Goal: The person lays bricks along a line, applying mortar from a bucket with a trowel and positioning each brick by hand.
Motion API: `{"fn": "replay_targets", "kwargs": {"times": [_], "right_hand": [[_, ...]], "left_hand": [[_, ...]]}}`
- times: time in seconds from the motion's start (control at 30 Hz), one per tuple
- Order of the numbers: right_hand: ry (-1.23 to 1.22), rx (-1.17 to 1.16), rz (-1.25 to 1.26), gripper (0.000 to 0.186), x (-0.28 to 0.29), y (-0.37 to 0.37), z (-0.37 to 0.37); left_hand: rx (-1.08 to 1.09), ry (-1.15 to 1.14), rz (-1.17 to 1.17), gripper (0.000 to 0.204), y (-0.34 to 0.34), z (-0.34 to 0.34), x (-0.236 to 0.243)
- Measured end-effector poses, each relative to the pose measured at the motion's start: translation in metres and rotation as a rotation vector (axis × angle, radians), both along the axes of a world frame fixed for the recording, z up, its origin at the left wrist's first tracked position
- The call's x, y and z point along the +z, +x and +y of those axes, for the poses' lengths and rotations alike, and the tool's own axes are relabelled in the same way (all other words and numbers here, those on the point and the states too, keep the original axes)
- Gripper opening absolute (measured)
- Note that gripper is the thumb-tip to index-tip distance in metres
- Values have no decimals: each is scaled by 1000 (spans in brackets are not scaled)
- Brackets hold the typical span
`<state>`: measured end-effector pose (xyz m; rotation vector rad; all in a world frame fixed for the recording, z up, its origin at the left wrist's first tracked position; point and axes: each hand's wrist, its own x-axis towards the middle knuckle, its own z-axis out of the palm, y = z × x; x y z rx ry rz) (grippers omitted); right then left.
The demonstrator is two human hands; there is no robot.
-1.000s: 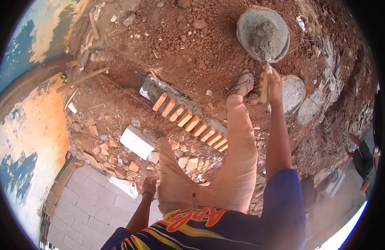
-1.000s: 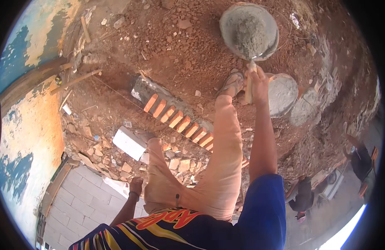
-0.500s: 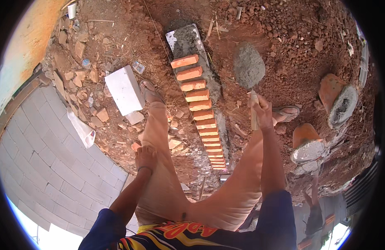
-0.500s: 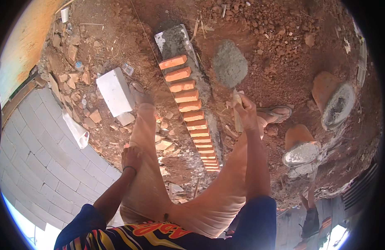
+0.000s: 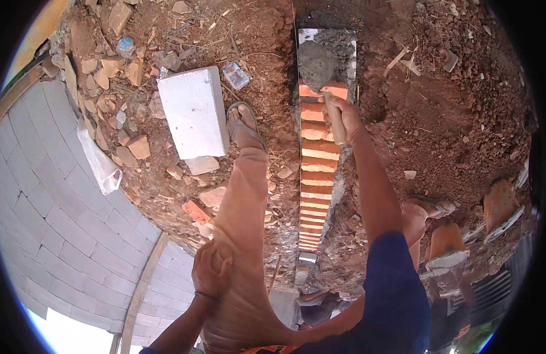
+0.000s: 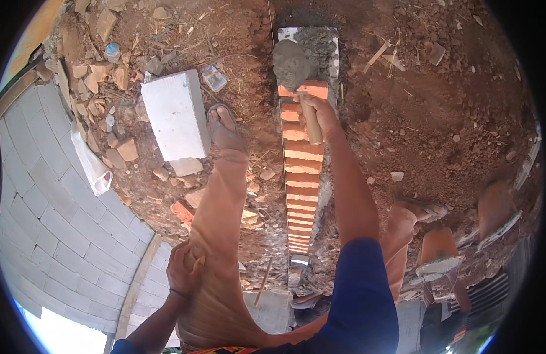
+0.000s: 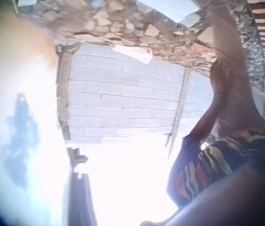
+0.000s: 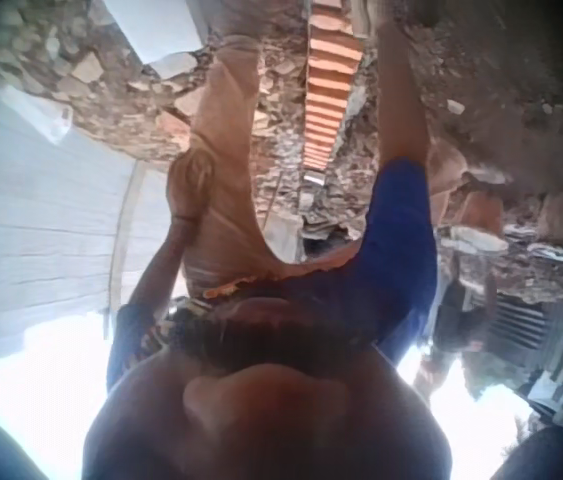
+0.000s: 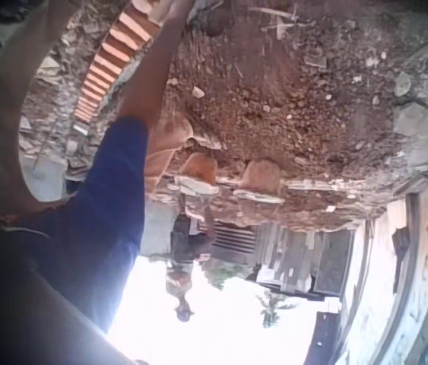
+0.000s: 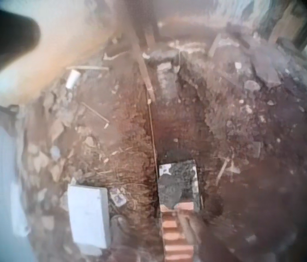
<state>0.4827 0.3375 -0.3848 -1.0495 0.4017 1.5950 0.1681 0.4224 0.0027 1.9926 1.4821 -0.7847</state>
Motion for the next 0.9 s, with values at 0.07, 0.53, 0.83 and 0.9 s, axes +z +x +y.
{"fn": "replay_targets", "kwargs": {"times": [0.07,0.53,0.83,0.9], "right_hand": [[60,-114,187,38,-32,0,4],[-368,261,-361,41,-6,23,15],[-331,1388,-956,53,-34,83,24],[-344,1410,-942,52,-24,81,30]], "left_hand": [[3,-11,-21,42,2,10,0],[76,-102,-87,42,2,34,4],[70,-75,-114,43,3,38,2],[89,-68,-105,43,0,32,3]]}}
